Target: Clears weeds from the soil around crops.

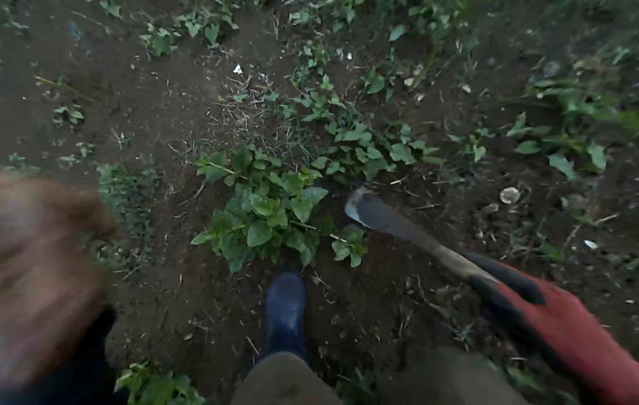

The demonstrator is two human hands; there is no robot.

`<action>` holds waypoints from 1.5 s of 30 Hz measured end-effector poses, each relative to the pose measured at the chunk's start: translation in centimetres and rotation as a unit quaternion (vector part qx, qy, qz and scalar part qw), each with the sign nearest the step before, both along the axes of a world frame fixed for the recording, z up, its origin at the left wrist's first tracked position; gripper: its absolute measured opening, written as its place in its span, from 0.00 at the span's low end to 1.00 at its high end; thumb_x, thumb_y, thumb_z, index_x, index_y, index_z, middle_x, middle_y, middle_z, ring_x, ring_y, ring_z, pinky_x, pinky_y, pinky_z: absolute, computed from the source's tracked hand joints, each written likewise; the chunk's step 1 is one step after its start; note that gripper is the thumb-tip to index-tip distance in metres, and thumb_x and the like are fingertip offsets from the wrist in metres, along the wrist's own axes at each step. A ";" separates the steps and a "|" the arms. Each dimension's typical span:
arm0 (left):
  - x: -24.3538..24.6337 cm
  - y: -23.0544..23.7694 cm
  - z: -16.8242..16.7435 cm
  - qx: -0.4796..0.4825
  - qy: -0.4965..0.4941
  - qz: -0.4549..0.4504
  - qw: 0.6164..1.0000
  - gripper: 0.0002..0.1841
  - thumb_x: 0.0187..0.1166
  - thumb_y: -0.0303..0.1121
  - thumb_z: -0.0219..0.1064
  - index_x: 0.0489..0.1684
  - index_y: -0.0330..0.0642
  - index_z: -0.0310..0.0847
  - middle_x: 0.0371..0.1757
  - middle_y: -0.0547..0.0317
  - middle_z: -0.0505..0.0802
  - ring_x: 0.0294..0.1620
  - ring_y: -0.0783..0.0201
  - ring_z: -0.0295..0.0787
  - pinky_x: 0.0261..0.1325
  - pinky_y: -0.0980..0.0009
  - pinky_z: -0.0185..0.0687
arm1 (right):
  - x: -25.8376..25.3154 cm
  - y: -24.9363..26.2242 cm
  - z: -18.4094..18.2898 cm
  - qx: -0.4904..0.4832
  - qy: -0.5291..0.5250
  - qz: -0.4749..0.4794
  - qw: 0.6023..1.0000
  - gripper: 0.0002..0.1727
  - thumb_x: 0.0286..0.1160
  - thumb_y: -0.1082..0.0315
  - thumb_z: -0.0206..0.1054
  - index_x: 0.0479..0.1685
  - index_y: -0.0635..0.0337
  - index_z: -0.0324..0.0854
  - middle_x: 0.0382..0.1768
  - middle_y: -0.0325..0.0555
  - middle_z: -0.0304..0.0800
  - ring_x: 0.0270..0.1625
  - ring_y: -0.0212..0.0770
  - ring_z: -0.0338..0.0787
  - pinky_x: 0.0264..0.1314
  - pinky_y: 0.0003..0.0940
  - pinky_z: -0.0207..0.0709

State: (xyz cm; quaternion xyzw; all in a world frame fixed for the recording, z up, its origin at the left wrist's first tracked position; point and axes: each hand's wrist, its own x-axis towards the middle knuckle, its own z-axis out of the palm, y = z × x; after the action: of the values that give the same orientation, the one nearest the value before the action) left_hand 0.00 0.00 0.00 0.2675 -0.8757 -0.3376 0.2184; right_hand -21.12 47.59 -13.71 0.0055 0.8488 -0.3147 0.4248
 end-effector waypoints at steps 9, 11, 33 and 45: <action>-14.2 -0.7 -21.9 0.070 -0.424 -0.430 0.794 0.34 0.83 0.67 0.55 0.80 0.57 0.79 0.86 0.49 0.76 0.86 0.43 0.70 0.81 0.31 0.66 | 4.9 -6.2 5.1 0.065 0.040 0.020 0.997 0.28 0.83 0.65 0.64 0.81 0.66 0.72 0.58 0.65 0.91 0.51 0.56 0.95 0.58 0.59 0.87; -11.9 1.3 -20.5 0.097 -0.497 -0.496 0.706 0.35 0.84 0.67 0.55 0.81 0.53 0.77 0.89 0.47 0.71 0.91 0.36 0.58 0.81 0.25 0.57 | 6.0 -8.1 5.7 0.050 -0.012 -0.062 0.997 0.26 0.86 0.66 0.60 0.79 0.72 0.72 0.54 0.60 0.91 0.45 0.45 0.94 0.52 0.47 0.90; -20.0 -5.3 -26.4 -0.027 -0.551 -0.306 0.776 0.52 0.69 0.66 0.74 0.95 0.58 0.54 0.95 0.34 0.52 0.67 0.27 0.84 0.62 0.29 0.79 | 5.1 -11.4 -5.8 0.015 0.003 0.001 1.000 0.25 0.83 0.60 0.65 0.77 0.56 0.80 0.62 0.51 0.92 0.53 0.41 0.94 0.59 0.46 0.87; -14.0 -4.2 -27.4 0.025 -0.561 -0.235 0.793 0.19 0.82 0.28 0.64 0.71 0.44 0.79 0.53 0.42 0.93 0.55 0.39 0.92 0.59 0.38 0.82 | 2.2 -15.5 -10.9 -0.036 0.002 0.097 0.995 0.23 0.83 0.65 0.61 0.74 0.65 0.80 0.60 0.58 0.91 0.60 0.47 0.92 0.66 0.51 0.84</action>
State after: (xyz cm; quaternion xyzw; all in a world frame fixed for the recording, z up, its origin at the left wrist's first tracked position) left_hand -14.04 -4.15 -27.42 0.2018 -0.8713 -0.1911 -0.4044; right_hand -18.96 32.07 -24.64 -0.0921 0.8343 -0.3024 0.4517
